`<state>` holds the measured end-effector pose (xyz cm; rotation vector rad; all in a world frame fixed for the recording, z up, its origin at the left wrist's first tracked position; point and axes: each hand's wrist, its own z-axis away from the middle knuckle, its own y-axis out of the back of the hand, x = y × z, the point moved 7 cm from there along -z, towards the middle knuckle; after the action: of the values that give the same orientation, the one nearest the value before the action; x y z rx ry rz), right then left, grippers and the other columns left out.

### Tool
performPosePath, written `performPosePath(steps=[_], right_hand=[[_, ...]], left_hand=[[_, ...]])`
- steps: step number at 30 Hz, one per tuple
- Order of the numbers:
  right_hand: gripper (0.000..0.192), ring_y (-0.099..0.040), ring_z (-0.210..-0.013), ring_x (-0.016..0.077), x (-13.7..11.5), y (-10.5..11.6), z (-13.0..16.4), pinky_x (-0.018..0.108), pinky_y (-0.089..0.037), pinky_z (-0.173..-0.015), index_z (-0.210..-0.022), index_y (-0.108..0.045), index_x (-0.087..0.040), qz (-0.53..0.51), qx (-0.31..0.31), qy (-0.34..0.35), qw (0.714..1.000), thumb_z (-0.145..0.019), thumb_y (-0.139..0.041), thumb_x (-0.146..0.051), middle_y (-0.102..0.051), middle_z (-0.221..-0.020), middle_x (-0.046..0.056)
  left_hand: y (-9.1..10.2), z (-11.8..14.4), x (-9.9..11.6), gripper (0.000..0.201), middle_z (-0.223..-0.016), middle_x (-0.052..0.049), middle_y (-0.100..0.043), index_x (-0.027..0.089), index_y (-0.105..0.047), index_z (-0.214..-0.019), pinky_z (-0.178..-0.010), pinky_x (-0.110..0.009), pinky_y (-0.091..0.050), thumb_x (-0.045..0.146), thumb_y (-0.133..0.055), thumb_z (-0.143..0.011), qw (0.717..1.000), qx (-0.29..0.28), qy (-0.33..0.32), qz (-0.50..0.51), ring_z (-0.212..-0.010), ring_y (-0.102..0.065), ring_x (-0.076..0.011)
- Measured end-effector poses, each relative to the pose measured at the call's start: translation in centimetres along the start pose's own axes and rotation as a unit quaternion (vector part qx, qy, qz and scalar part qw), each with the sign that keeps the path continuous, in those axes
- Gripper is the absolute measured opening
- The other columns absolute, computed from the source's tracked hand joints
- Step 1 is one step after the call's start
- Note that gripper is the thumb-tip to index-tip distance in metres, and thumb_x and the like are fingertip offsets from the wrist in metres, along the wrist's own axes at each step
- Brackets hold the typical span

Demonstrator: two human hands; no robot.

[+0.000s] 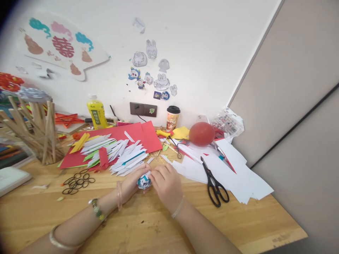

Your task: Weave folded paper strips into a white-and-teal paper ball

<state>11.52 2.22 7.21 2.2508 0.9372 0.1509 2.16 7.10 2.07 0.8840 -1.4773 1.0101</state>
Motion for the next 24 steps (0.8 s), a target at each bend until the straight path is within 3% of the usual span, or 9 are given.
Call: performPosePath(steps=[4, 14, 22, 24], right_hand=[[0.011, -0.048, -0.071, 0.0171, -0.9, 0.1, -0.1, 0.031, -0.040, -0.062, -0.080, -0.060, -0.017, 0.042, -0.010, 0.048, 0.998, -0.084, -0.050, -0.018, -0.061, -0.075, 0.004], [0.019, -0.046, -0.068, 0.0167, -1.3, -0.3, -0.4, 0.030, -0.039, -0.060, -0.076, -0.060, -0.016, 0.088, -0.032, 0.046, 0.995, -0.086, -0.043, -0.014, -0.057, -0.068, 0.004], [0.014, -0.048, -0.074, 0.0170, -0.6, 0.0, -0.4, 0.031, -0.041, -0.067, -0.082, -0.058, -0.017, 0.003, -0.022, 0.007, 1.000, -0.084, -0.045, -0.014, -0.060, -0.080, 0.005], [0.014, -0.049, -0.076, 0.0170, -0.3, 0.0, -0.5, 0.031, -0.042, -0.068, -0.082, -0.058, -0.017, -0.032, -0.028, -0.012, 0.999, -0.085, -0.044, -0.014, -0.060, -0.080, 0.005]], left_hand=[[-0.1, -0.1, -0.1, 0.016, -0.060, 0.003, -0.041, 0.020, -0.042, -0.064, -0.044, -0.024, -0.034, 0.033, -0.045, -0.073, 1.000, -0.007, 0.003, 0.023, -0.054, -0.040, -0.0122], [-0.1, 0.5, 0.1, 0.019, -0.062, 0.003, -0.042, 0.020, -0.042, -0.064, -0.049, -0.024, -0.038, 0.035, -0.044, -0.076, 1.000, 0.000, 0.013, -0.012, -0.057, -0.041, -0.0119], [0.1, 0.3, 0.5, 0.015, -0.070, 0.003, -0.042, 0.019, -0.045, -0.073, -0.058, -0.022, -0.040, 0.033, -0.045, -0.079, 1.000, 0.008, -0.020, -0.018, -0.068, -0.042, -0.0121], [-0.2, 0.5, 0.6, 0.017, -0.070, 0.003, -0.041, 0.020, -0.045, -0.076, -0.052, -0.021, -0.039, 0.036, -0.041, -0.081, 1.000, -0.013, -0.017, 0.002, -0.065, -0.042, -0.0116]])
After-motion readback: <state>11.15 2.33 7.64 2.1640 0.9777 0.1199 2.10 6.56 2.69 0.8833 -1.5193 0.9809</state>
